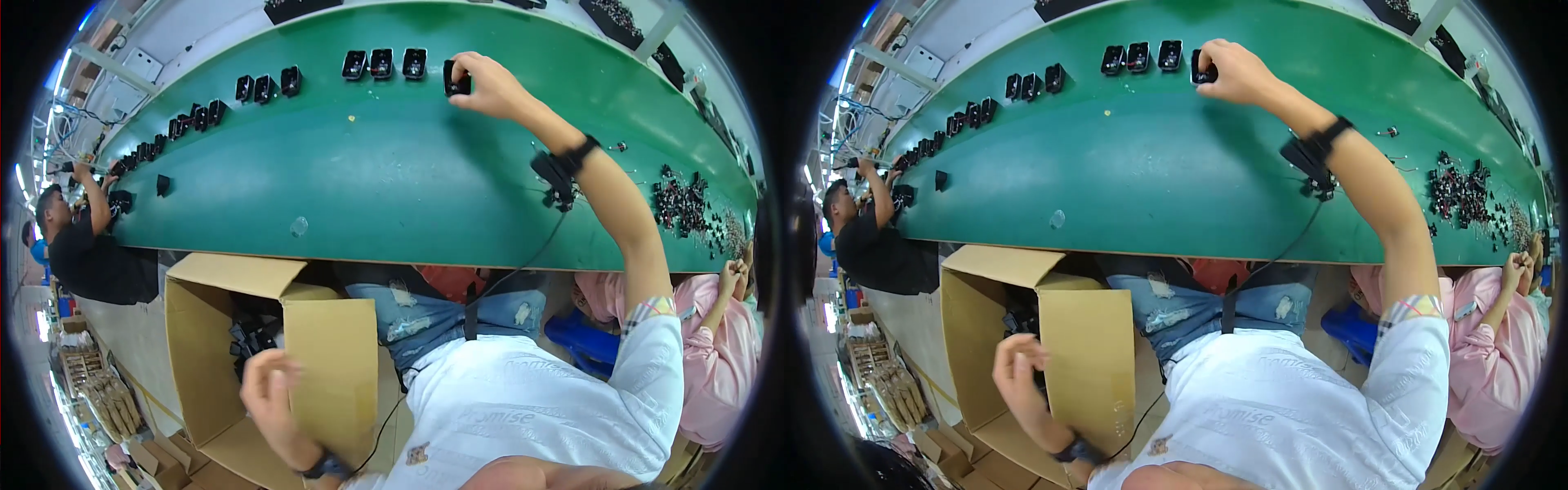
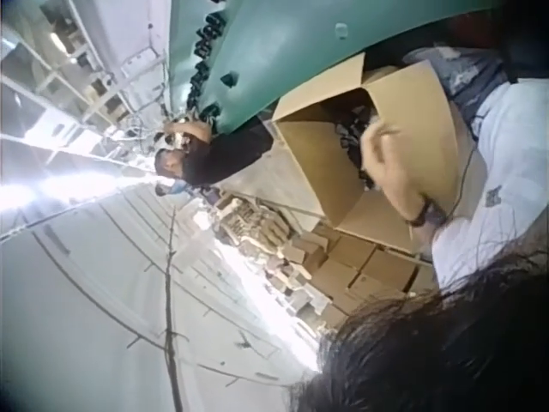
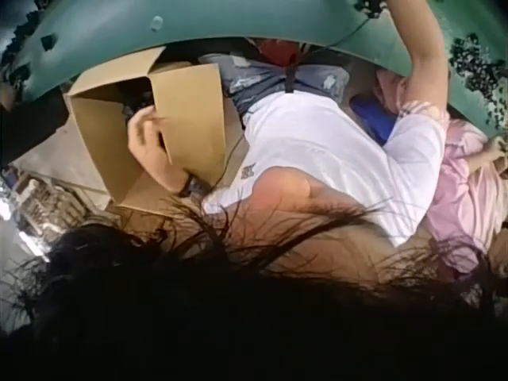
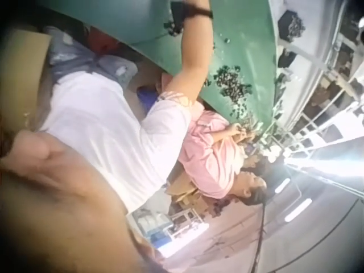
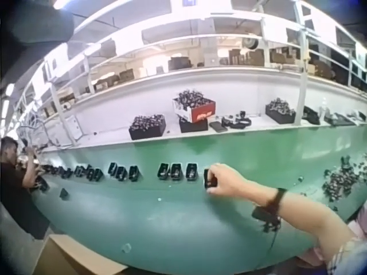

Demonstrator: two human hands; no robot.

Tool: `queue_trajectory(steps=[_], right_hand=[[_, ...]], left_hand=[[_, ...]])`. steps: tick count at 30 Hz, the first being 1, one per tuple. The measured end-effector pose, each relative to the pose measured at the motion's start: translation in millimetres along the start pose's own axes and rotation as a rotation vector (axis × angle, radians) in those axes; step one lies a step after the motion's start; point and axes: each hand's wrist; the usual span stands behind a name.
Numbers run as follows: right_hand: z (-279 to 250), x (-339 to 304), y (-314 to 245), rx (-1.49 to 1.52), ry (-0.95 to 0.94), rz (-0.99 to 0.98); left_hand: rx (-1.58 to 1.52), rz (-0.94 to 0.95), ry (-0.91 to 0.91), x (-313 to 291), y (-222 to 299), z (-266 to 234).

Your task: The person picks up a black plastic housing and a circuit board, inserts the board into the housing, and places the assembled unit onto the green conveyor belt. This process is repeated for several units, occasionally reaching into a cardboard box to retrieve more housings.

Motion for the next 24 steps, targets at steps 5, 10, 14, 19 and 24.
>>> queue_trajectory(steps=[5, 10, 14, 19, 24], right_hand=[[70.4, 60.1, 35.3, -0.146, -0.111, 0.135], [66.3, 36.7, 57.3, -0.277, 0.091, 0.092], [-5.2, 13.3, 15.0, -0.110, 0.126, -0.183], [-117.0, -126.5, -14.9, -0.067, -0.281, 0.139], [-78.3, -202.8, -26.0, -0.227, -0.069, 0.266]], left_hand=[[0.308, -0.386, 0.242, 32.1, -116.0, -182.5], [0.807, -0.473, -0.197, 39.7, -287.8, -217.0], [0.282, -0.611, -0.314, -29.4, -452.5, -319.1], [0.224, -0.658, -0.432, -22.3, -493.3, -295.2], [0.247, -0.696, -0.360, -44.1, -438.5, -305.8]])
Point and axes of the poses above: each hand's wrist, its own x-axis towards the middle knuckle, its own z-axis out of the palm, y = z × x, and after that the axes turned 13 degrees about -x, right-handed
